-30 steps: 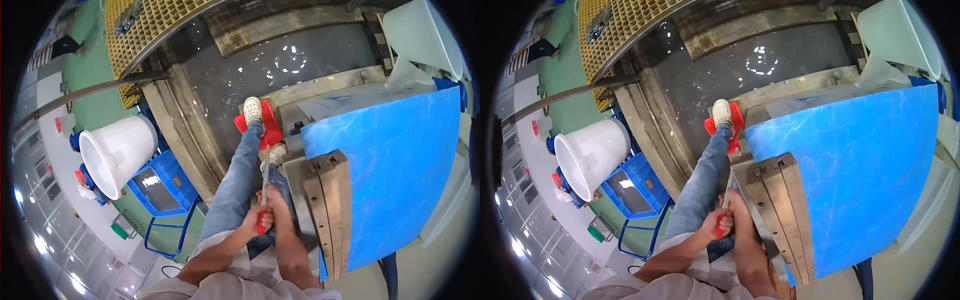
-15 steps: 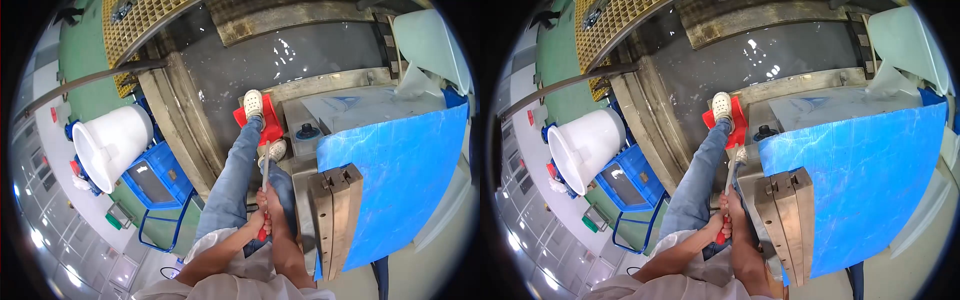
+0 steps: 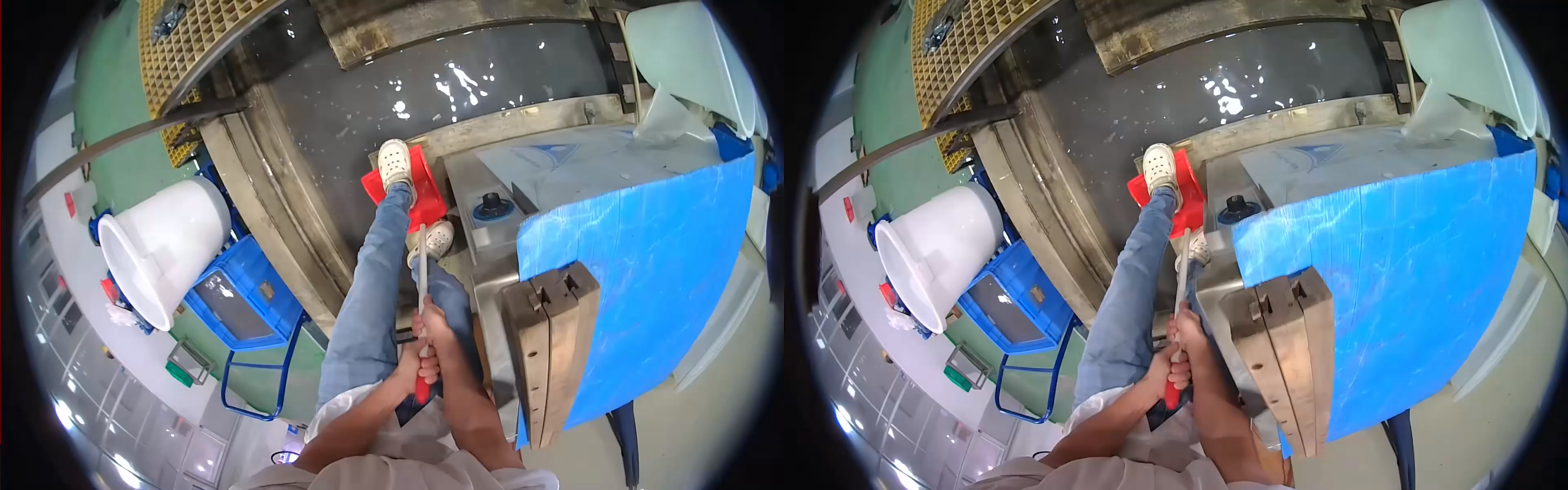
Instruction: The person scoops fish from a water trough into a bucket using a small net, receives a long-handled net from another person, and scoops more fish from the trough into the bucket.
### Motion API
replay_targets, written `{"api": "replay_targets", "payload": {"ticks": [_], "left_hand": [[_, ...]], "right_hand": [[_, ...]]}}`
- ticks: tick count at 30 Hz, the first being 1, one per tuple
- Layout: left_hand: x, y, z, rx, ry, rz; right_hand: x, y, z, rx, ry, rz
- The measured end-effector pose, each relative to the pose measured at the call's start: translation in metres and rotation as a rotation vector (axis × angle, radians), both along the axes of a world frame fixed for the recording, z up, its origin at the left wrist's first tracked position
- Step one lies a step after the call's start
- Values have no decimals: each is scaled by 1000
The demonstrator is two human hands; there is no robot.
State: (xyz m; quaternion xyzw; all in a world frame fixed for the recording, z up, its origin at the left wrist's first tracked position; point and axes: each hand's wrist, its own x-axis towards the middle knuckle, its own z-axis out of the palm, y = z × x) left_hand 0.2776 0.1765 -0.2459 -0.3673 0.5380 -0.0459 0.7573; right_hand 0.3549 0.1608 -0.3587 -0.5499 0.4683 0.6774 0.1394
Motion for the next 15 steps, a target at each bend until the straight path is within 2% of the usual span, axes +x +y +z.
{"api": "replay_targets", "payload": {"ticks": [1, 4, 7, 9, 11, 12, 15], "left_hand": [[8, 3, -2, 2, -7, 5], [14, 0, -1, 21, 42, -191], [20, 2, -1, 24, 92, -316], [23, 2, -3, 44, 83, -321], [25, -4, -4, 26, 118, -367], [23, -2, -6, 28, 85, -368], [26, -7, -7, 51, 93, -454]], "right_hand": [[3, -2, -6, 2, -7, 5], [3, -23, -7, 100, 7, -55], [3, -23, -12, 132, 104, -213], [6, -22, -17, 49, 159, -250], [7, -28, -15, 124, 116, -269], [8, -28, -17, 86, 199, -355], [5, -36, -19, 150, 140, -316]]}}
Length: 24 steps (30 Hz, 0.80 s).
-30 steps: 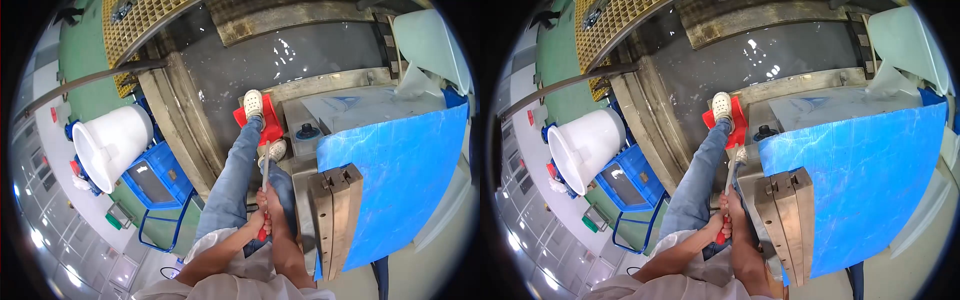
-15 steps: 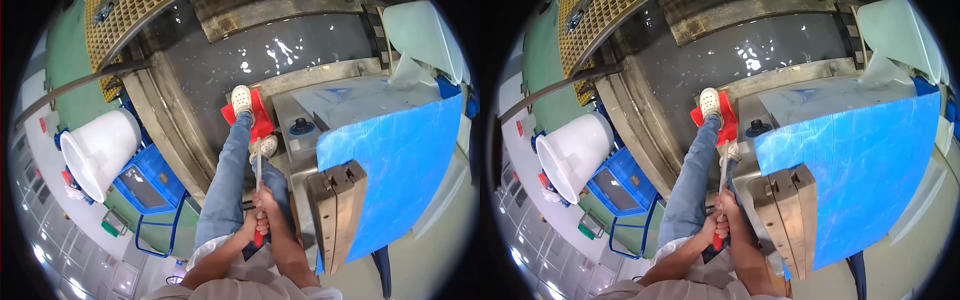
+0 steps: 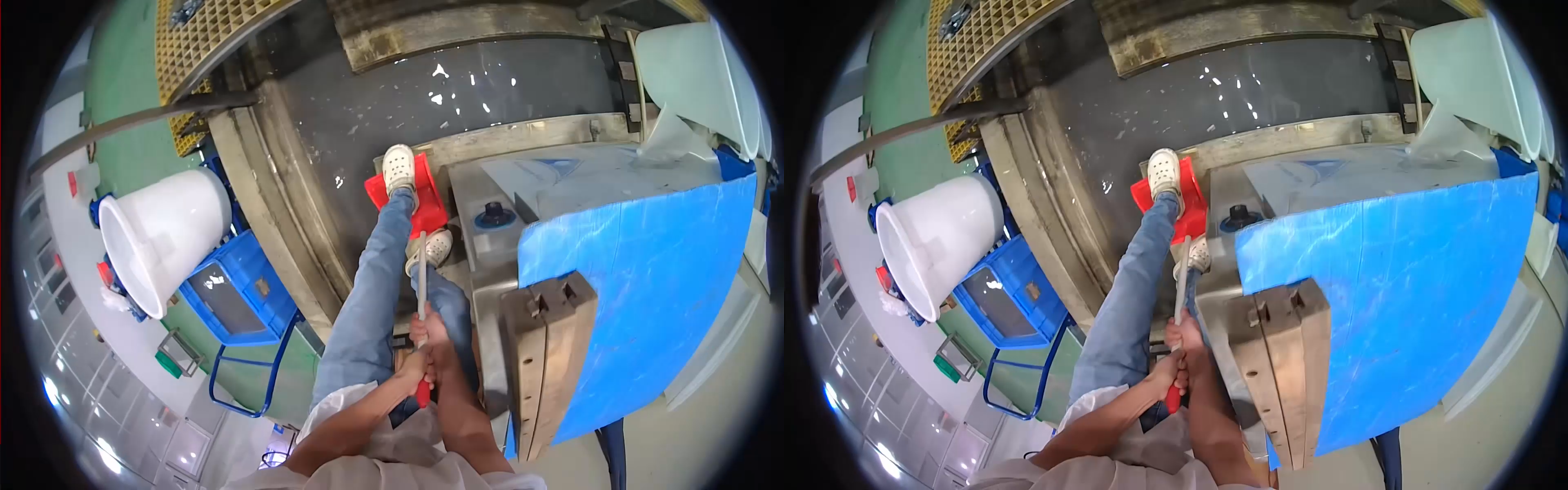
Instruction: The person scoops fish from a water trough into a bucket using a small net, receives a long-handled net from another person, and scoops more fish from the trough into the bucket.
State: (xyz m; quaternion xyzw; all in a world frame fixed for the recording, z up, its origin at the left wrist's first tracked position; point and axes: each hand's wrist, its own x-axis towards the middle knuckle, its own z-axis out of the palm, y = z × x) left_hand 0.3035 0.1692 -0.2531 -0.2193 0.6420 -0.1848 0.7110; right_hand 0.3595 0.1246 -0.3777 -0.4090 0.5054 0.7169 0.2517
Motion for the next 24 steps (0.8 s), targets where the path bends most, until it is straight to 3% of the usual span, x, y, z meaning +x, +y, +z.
{"api": "replay_targets", "payload": {"ticks": [4, 9, 12, 17, 18, 21, 24], "left_hand": [[6, -15, 0, 75, 44, -43], [-40, 9, 16, 65, -46, 372], [-73, 20, 58, 119, -73, 501], [-131, 3, 119, 204, -168, 617], [-145, 6, 125, 214, -145, 639], [-177, 19, 119, 194, -64, 690], [-220, 12, 71, 136, 10, 765]], "right_hand": [[3, -15, -6, 15, -26, 110], [-23, 16, 2, -17, -49, 96], [-50, 43, 19, 48, -110, 206], [-96, 51, 6, 188, -134, 147], [-115, 57, 12, 238, -237, 269], [-164, 42, -13, 167, -143, 210], [-216, -20, -69, 166, -66, 144]]}}
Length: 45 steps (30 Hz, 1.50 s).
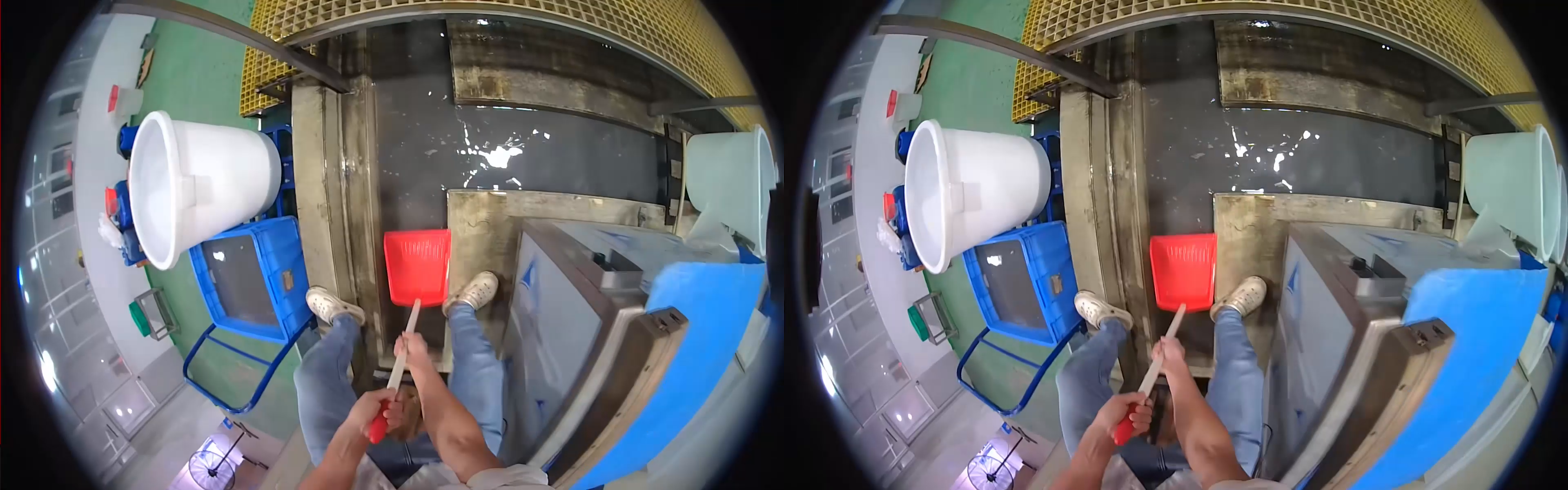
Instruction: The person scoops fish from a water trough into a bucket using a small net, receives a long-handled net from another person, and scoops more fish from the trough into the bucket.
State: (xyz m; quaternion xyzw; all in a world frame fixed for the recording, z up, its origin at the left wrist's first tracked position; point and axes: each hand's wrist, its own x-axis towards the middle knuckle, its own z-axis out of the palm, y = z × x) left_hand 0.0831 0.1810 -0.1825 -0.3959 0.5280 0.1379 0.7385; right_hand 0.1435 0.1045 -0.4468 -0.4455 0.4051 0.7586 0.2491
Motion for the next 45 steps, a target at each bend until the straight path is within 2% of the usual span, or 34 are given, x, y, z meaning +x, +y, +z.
{"api": "replay_targets", "payload": {"ticks": [3, 5, 6, 7, 8, 10, 12, 13, 14, 16, 17, 18, 20, 22, 24, 30, 36, 41, 45], "left_hand": [[-45, -28, -67, -182, -12, 137], [-74, -56, -105, -287, -34, 242], [-85, -65, -123, -343, -46, 316], [-93, -71, -137, -310, -81, 318], [-99, -75, -152, -395, -23, 270], [-105, -77, -171, -293, -81, 230], [-115, -81, -191, -312, -101, 227], [-116, -84, -197, -312, -119, 229], [-114, -82, -194, -322, -125, 242], [-117, -66, -175, -185, -79, 24], [-119, -61, -166, -170, -34, -70], [-123, -66, -164, -169, -31, -64], [-134, -87, -156, -44, 18, -141], [-136, -105, -175, 11, 9, -115], [-120, -103, -195, 222, 94, -243], [-107, -144, -218, 406, 132, -223], [-116, -147, -225, 510, 119, -199], [-121, -121, -172, 557, 90, -146], [-140, -82, -77, 619, 49, -74]], "right_hand": [[-51, -55, -56, -193, 21, -40], [-69, -89, -65, -394, -90, 120], [-72, -107, -68, -409, -102, 142], [-78, -113, -71, -381, -119, 142], [-83, -114, -82, -372, -139, 182], [-92, -132, -112, -356, -179, 264], [-98, -137, -152, -552, -76, 122], [-100, -112, -130, -270, -177, 296], [-100, -110, -135, -280, -182, 310], [-104, -106, -145, -420, 17, 189], [-108, -106, -145, -406, -15, 182], [-111, -98, -143, -404, -13, 188], [-116, -76, -138, -137, -192, 258], [-114, -46, -152, -4, -250, 283], [-108, -14, -165, 102, -332, 306], [-95, 16, -161, 272, -341, 365], [-102, 46, -146, 366, -378, 342], [-107, 91, -78, 461, -399, 328], [-120, 131, 9, 532, -403, 328]]}}
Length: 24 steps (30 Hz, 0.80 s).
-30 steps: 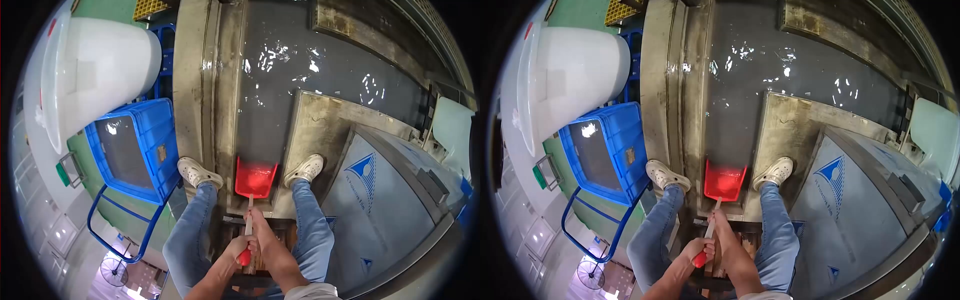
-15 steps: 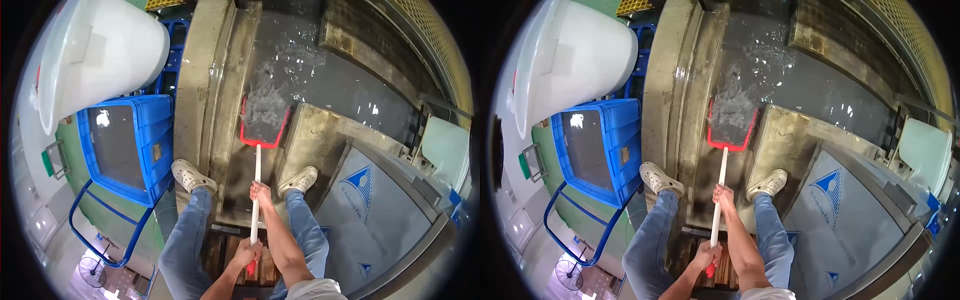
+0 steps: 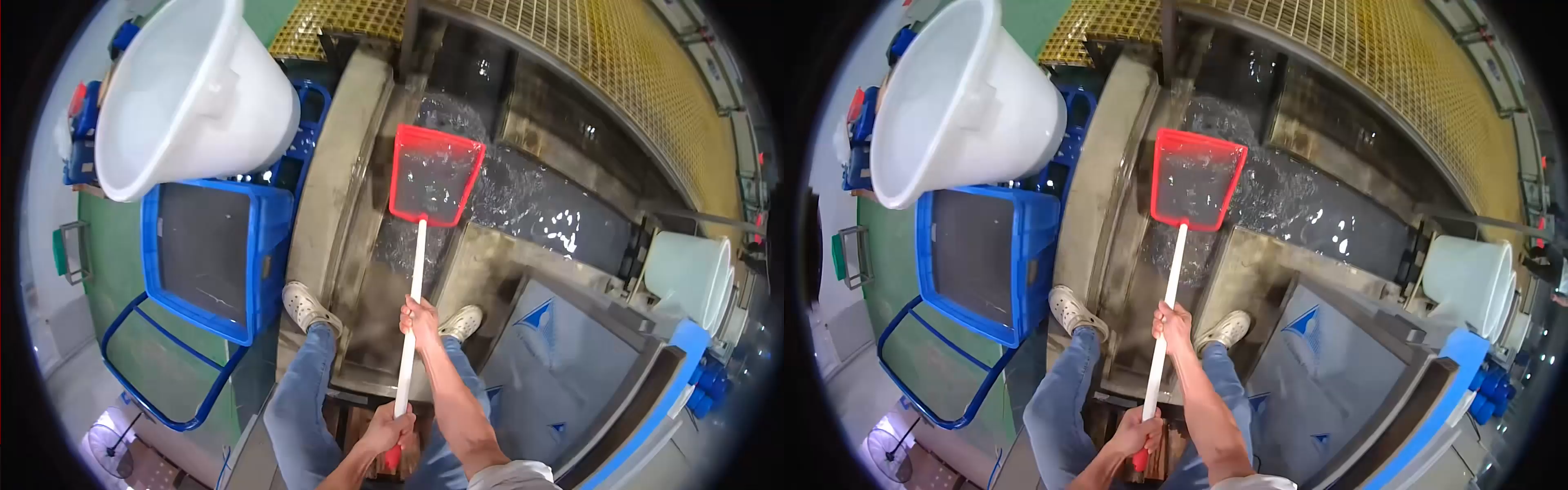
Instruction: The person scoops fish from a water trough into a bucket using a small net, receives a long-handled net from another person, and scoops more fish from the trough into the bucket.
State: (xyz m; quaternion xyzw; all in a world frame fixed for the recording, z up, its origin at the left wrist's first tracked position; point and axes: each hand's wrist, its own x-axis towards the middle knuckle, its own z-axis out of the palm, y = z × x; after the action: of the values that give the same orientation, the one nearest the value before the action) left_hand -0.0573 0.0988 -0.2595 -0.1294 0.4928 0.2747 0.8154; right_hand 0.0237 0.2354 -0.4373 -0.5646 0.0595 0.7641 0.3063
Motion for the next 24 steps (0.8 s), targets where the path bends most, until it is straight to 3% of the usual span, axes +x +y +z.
{"api": "replay_targets", "payload": {"ticks": [8, 12, 19, 21, 24], "left_hand": [[-74, 101, 268, -15, -96, 131], [-136, 125, 369, 20, -153, 185], [-242, 127, 509, 63, -158, 170], [-272, 118, 538, 94, -135, 199], [-315, 107, 559, 213, -130, 297]], "right_hand": [[-64, 82, 223, 35, -16, 77], [-119, 110, 328, 20, -13, 129], [-237, 131, 484, 348, -42, 403], [-275, 136, 511, 240, 28, 263], [-335, 139, 556, 343, -31, 330]]}}
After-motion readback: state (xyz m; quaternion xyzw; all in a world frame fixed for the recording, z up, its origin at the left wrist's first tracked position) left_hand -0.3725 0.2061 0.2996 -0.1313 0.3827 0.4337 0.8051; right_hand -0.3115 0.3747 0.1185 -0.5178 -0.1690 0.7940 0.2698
